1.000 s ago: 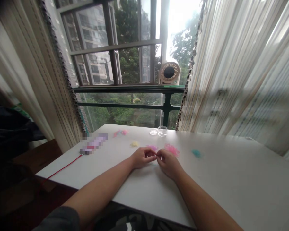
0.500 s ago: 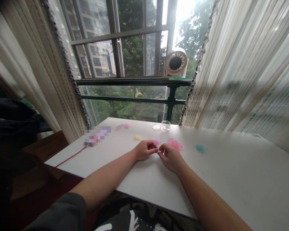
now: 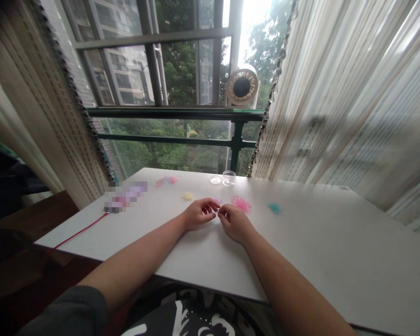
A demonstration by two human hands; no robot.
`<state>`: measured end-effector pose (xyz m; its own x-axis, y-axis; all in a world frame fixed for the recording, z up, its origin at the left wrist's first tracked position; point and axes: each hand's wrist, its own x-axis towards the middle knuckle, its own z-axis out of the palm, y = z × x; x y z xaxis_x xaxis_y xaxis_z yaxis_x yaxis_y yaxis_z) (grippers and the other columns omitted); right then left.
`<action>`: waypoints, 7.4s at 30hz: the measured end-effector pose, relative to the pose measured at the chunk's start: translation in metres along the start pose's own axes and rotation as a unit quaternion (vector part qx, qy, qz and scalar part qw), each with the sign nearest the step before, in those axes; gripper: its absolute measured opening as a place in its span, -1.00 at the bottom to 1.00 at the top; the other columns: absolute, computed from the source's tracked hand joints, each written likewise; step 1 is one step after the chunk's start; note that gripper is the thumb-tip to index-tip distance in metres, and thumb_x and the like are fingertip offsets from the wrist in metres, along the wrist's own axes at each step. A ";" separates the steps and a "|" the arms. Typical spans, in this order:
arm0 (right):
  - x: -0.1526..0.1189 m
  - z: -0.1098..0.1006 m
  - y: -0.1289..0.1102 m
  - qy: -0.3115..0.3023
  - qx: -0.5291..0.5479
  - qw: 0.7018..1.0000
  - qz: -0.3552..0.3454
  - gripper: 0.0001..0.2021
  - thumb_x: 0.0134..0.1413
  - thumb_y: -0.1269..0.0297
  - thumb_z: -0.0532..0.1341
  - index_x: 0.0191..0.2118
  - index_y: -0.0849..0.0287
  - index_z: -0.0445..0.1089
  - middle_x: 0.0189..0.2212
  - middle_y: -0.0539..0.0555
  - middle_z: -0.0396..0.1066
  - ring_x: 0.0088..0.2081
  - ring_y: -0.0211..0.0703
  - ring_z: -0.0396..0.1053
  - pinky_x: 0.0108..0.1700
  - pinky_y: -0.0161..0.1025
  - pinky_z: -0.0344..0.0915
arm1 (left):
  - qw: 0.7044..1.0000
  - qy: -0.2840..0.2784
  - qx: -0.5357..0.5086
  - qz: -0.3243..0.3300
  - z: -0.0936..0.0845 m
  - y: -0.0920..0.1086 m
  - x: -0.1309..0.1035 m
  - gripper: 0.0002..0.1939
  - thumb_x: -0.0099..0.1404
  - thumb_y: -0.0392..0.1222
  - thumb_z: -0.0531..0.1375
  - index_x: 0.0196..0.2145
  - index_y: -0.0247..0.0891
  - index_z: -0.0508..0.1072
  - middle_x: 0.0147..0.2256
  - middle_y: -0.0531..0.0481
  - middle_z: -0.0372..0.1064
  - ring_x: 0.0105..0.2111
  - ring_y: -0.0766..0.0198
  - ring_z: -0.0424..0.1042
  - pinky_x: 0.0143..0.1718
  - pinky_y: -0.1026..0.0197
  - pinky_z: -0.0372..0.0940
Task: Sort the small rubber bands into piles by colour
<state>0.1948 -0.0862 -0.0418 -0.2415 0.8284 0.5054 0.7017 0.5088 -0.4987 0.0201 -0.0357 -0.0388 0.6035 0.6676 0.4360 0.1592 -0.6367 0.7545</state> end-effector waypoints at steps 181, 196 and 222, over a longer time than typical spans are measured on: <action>0.018 -0.016 0.003 -0.172 -0.028 0.983 0.050 -0.94 -0.13 0.41 0.15 -0.50 0.22 0.36 -0.65 -0.10 0.25 -0.60 -0.36 0.13 -0.55 -0.41 -0.01 | 0.985 -0.086 0.132 -0.073 -0.012 0.005 0.001 -0.76 0.11 -0.17 0.13 -0.29 -0.30 0.49 -0.40 0.00 0.42 -0.48 0.35 0.29 -0.42 0.32 0.20; 0.005 0.005 0.000 -0.074 0.030 0.995 0.063 -0.96 -0.11 0.38 0.13 -0.48 0.20 0.32 -0.63 -0.09 0.24 -0.56 -0.34 0.13 -0.50 -0.38 0.03 | 0.984 -0.090 0.138 -0.065 -0.012 0.004 0.000 -0.78 0.10 -0.14 0.17 -0.35 -0.33 0.50 -0.49 0.01 0.39 -0.51 0.36 0.25 -0.46 0.32 0.16; 0.006 0.001 0.006 -0.073 0.092 0.991 0.065 -0.97 -0.14 0.41 0.14 -0.52 0.22 0.28 -0.66 -0.10 0.21 -0.59 -0.36 0.12 -0.54 -0.39 0.00 | 0.988 -0.076 0.121 -0.056 -0.010 -0.001 0.000 -0.78 0.14 -0.10 0.13 -0.42 -0.32 0.46 -0.53 0.05 0.34 -0.51 0.36 0.26 -0.46 0.32 0.16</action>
<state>0.1966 -0.0776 -0.0424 -0.2605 0.9078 0.3286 0.6017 0.4188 -0.6801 0.0123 -0.0319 -0.0347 0.6789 0.6849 0.2647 0.4026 -0.6487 0.6459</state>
